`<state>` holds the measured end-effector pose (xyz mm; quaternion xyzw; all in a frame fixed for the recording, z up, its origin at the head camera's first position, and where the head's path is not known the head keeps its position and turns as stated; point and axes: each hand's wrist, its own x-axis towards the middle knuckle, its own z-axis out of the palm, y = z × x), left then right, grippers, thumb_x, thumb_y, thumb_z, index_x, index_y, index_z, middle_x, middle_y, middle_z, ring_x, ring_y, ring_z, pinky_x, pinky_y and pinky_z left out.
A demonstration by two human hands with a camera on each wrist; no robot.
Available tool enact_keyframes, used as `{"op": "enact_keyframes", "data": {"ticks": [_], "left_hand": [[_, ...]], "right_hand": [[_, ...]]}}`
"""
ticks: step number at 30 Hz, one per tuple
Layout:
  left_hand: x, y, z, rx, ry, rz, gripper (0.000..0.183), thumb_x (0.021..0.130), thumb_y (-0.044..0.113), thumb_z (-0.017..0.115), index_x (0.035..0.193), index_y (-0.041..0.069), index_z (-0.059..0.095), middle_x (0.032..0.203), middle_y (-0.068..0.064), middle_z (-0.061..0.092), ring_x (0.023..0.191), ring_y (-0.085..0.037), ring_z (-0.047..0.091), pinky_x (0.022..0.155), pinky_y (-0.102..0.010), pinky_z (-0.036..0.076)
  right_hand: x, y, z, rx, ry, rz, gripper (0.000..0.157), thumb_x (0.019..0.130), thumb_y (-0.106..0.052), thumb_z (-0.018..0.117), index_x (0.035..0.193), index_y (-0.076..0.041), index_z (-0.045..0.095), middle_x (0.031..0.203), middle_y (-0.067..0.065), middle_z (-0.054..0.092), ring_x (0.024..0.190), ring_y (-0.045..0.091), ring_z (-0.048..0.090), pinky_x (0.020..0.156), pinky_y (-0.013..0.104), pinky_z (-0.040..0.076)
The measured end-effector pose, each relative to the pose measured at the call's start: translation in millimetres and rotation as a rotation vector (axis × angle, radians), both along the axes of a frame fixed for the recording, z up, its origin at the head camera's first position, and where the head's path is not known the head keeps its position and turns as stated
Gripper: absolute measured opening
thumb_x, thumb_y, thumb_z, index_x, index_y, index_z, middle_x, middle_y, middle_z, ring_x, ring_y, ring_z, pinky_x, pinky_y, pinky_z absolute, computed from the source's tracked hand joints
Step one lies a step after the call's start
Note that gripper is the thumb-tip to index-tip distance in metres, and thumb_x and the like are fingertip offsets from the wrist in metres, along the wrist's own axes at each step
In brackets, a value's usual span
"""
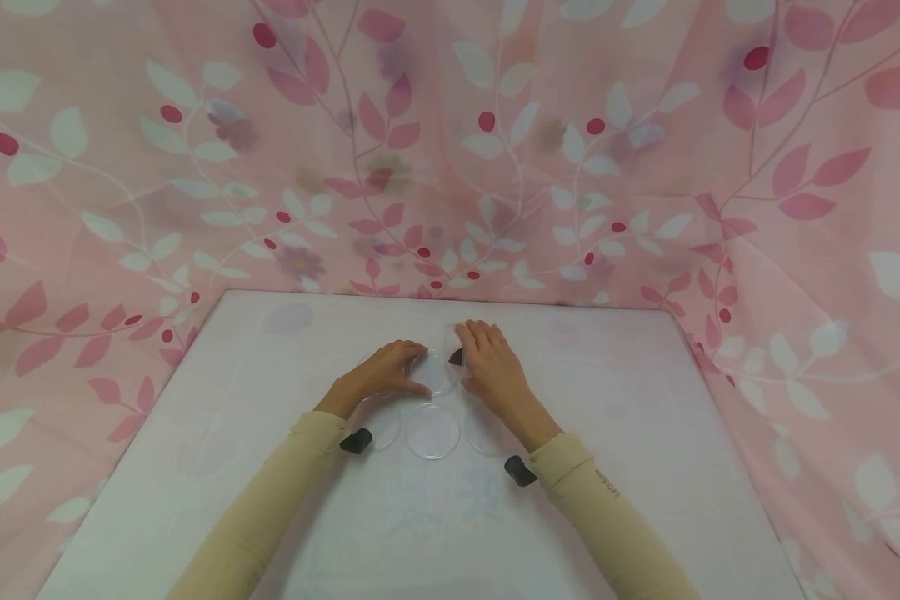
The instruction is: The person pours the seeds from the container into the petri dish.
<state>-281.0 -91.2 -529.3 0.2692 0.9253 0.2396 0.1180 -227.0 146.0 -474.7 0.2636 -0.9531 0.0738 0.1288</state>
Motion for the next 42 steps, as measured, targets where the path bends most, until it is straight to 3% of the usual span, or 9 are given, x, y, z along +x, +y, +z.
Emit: {"op": "enact_keyframes", "data": {"ticks": [18,42], "left_hand": [[1.7,0.6,3.3,0.002,-0.012,0.008,0.088,0.067,0.053,0.086,0.136,0.006,0.057,0.14,-0.009,0.058,0.132,-0.024,0.051,0.114,-0.039,0.04],[2.9,0.5,5.4,-0.004,0.003,-0.002,0.088,0.066,0.051,0.087,0.135,0.004,0.058,0.139,-0.01,0.059,0.132,-0.026,0.052,0.115,-0.04,0.039]], "right_hand": [[-0.1,-2.9,-7.6,0.06,0.107,0.049,0.097,0.063,-0.02,0.094,0.142,-0.005,0.04,0.143,0.018,0.048,0.134,0.036,0.045,0.12,0.048,0.029],[2.7,-9.2,-10.3,0.112,0.159,0.099,0.09,0.066,-0.016,0.092,0.141,-0.005,0.043,0.144,0.019,0.048,0.138,0.036,0.042,0.121,0.049,0.027]]}}
